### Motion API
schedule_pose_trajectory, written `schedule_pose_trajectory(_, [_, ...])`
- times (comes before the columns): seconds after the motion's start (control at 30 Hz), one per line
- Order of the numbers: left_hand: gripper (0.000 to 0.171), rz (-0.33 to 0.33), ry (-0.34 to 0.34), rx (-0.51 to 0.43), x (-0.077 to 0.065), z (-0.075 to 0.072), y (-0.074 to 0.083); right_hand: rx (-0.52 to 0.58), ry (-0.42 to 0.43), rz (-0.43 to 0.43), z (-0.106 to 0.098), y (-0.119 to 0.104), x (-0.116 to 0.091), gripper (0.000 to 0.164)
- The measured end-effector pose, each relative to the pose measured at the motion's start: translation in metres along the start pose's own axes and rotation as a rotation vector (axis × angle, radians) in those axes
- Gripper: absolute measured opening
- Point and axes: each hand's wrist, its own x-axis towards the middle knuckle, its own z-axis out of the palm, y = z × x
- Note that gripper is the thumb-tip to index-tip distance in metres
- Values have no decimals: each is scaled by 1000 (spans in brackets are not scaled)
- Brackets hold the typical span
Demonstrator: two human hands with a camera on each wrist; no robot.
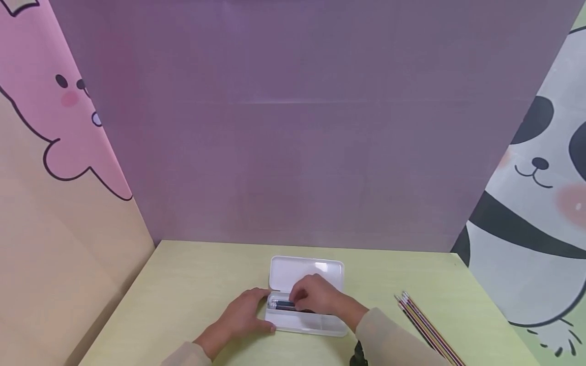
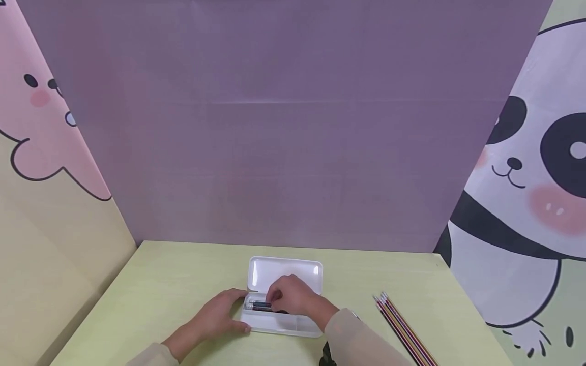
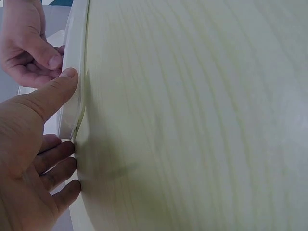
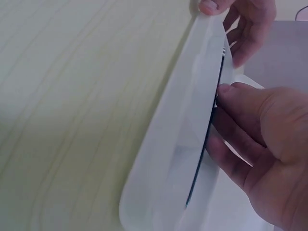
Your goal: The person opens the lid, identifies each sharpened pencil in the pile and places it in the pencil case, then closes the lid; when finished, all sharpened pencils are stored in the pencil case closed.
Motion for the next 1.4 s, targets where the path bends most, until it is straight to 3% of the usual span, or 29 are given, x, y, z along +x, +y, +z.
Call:
schedule_pose_trajectory(0.3, [89,-13,2,2,-1,0,2,62,19,-8,-29,3,-24,11])
schedule_pose_trajectory(0.9, [91,-20,1,-5,-4,-2,5,235,69,137,-80,52,-115,26])
schedule_pose_trajectory(1.4, [90,-24,13,5,-4,0,3,344,49,259,-72,97,-180,25])
